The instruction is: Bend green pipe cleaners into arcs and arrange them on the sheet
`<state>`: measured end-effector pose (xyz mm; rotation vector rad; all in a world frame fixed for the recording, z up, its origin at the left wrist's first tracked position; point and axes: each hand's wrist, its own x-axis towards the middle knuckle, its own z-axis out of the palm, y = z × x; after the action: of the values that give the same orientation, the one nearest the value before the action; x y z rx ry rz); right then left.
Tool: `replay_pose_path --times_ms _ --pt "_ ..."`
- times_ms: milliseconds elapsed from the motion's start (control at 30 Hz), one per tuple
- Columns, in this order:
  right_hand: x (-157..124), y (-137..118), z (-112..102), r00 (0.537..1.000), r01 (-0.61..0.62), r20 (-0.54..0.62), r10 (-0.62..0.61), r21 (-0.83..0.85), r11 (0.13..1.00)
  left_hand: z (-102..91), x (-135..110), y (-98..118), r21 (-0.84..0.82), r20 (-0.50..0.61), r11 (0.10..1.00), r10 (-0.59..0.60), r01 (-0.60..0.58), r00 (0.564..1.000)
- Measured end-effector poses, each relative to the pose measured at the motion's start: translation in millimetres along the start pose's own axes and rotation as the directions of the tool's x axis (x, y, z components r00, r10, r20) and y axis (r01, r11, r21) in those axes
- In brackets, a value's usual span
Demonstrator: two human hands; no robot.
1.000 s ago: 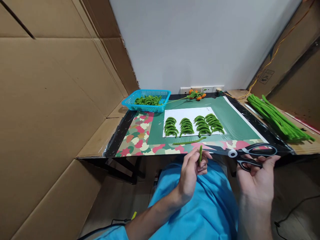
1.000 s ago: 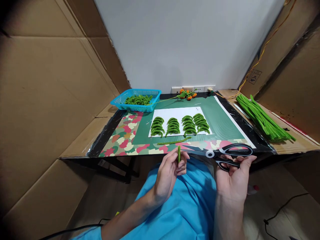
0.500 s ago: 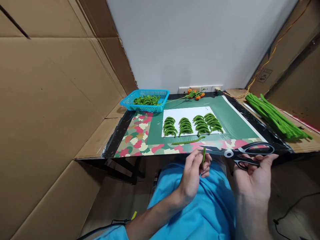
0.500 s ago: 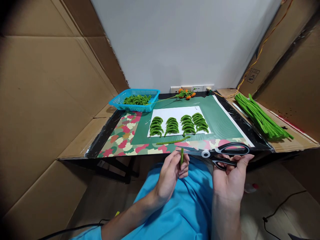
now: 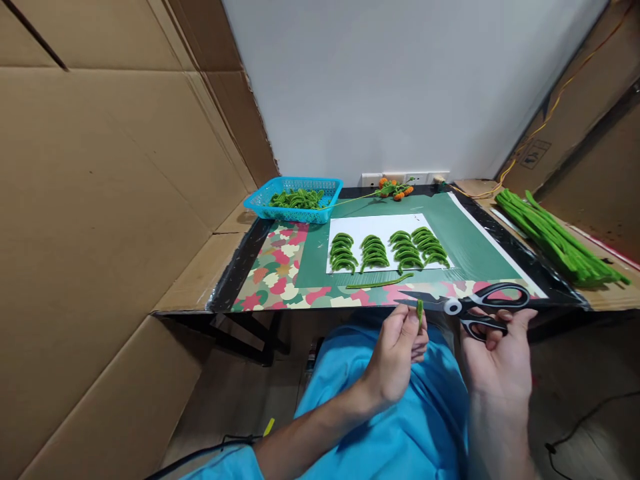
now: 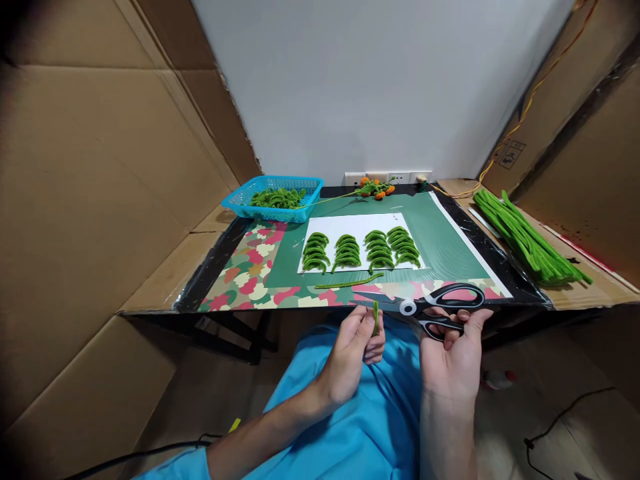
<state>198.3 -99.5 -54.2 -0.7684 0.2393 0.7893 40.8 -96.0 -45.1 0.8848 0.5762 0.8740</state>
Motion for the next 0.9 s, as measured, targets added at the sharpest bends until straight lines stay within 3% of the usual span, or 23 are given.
replay_pose_path --times_ms 200,367,500,600,700,900 --pt "2 2 -3 0.998 -0.054 -0.028 0.056 0.045 0.997 -1.6 -4 -3 0.075 0.014 0.997 0.011 -0.012 1.000" --pt "2 1 -3 1.000 -0.029 0.003 0.029 0.026 0.999 -5.8 -3 13 0.233 -0.008 0.963 0.143 -0.137 0.990" --pt "5 6 -7 0.996 0.031 0.084 -0.031 0.002 1.000 -8.0 0 22 0.182 0.002 0.951 0.255 -0.251 0.967" --pt "4 11 -10 0.972 0.123 0.206 -0.115 -0.024 0.992 -6.7 1 24 0.157 -0.053 0.953 0.271 -0.260 0.961" --pt "1 13 -11 0.962 0.177 0.219 -0.165 -0.033 0.984 -6.0 -1 25 0.130 -0.149 0.968 0.233 -0.215 0.961" --pt "-1 18 -10 0.961 0.102 0.268 -0.073 -0.094 0.990 -6.3 -3 24 0.159 -0.213 0.954 0.286 -0.255 0.934"
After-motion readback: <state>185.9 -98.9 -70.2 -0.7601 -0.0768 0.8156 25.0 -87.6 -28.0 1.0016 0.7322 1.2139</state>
